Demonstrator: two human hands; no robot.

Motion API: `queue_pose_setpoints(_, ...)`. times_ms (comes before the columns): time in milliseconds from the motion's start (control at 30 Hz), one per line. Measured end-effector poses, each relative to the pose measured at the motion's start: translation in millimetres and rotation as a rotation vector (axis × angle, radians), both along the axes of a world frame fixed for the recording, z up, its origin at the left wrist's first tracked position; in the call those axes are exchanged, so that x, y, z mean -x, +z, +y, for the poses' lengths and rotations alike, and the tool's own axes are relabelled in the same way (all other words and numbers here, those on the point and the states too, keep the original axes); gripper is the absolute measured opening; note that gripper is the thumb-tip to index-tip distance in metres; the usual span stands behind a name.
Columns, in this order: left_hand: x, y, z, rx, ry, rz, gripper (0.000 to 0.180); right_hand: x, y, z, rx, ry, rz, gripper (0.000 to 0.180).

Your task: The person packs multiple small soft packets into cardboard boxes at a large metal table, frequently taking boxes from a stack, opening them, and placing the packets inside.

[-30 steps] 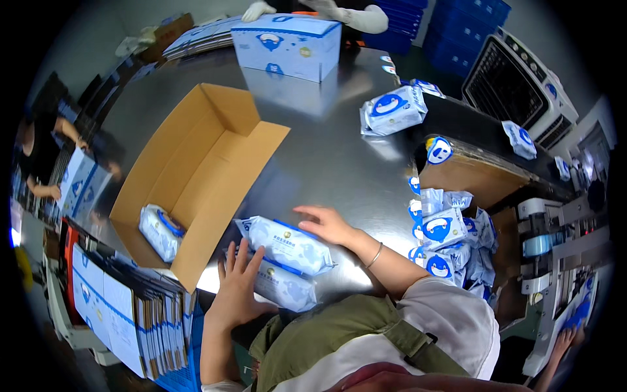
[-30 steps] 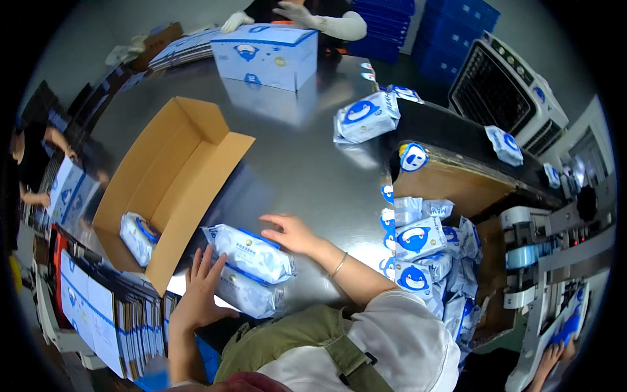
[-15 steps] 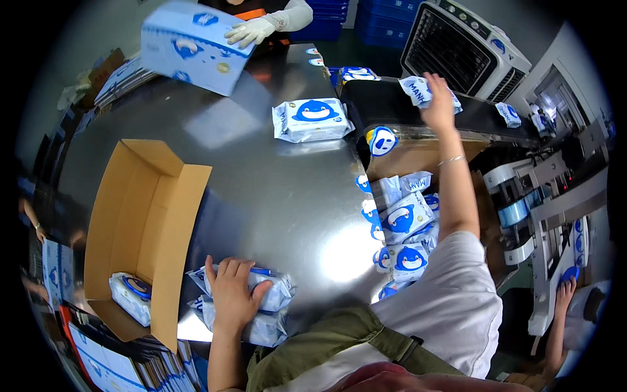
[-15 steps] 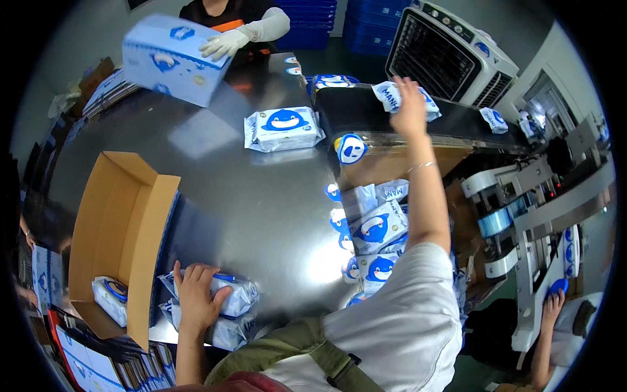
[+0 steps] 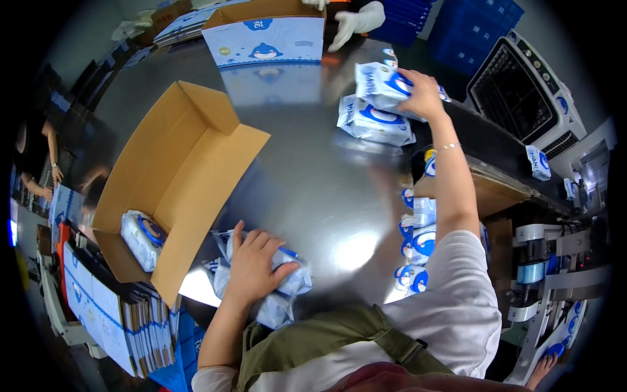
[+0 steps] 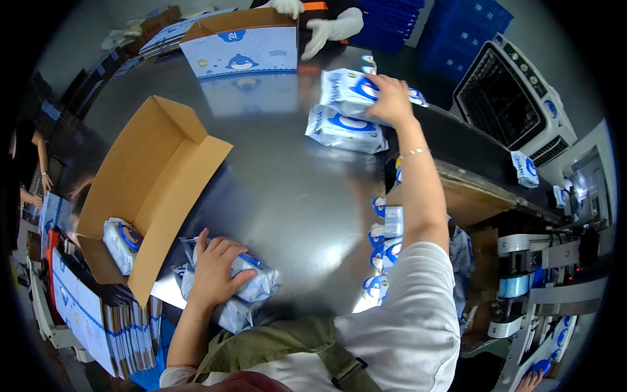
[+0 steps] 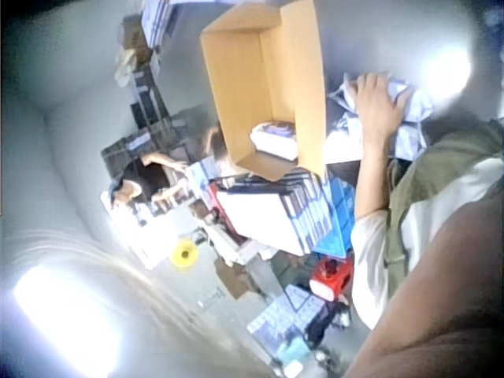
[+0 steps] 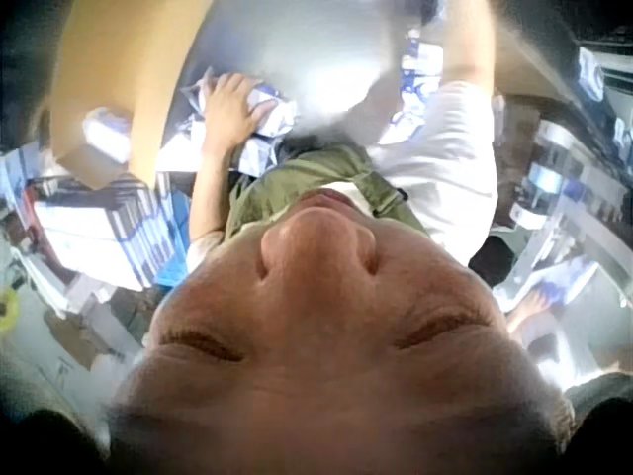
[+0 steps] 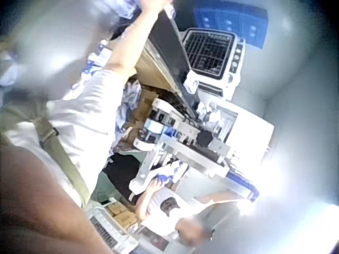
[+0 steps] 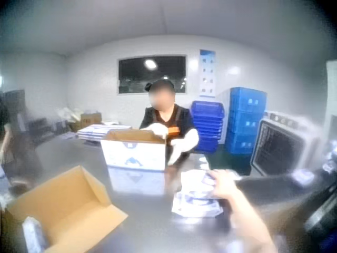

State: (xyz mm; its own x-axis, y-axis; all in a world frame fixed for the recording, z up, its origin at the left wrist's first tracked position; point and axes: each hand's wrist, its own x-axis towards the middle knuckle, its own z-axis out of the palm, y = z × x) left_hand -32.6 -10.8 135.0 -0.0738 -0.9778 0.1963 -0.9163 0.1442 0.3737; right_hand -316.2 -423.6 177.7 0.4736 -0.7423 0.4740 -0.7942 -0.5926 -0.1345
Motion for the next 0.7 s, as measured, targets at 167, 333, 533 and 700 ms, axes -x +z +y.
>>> queue_pose_setpoints(167, -1.8, 0.8, -3.4, 0.012, -0.042, -0.003, 0.051, -50.6, -4.2, 13.9, -0.377, 0.060, 0.000, 0.076)
queue_pose_setpoints(333, -4.5, -5.3, 5.3, 0.076, -0.038, 0.029, 0.049, -51.9, 2.3, 125.2, -0.511, 0.393, -0.013, 0.070)
queue_pose_setpoints(533, -1.3, -6.1, 4.5, 0.039, -0.096, 0.025, 0.046, -38.9, -24.3, 303.6, -0.167, 0.284, 0.142, 0.091)
queue_pose_setpoints(700, -7.4, 14.7, 39.1, 0.133, -0.063, 0.018, 0.052, -57.5, -11.4, 230.9, -0.475, 0.194, 0.008, 0.092)
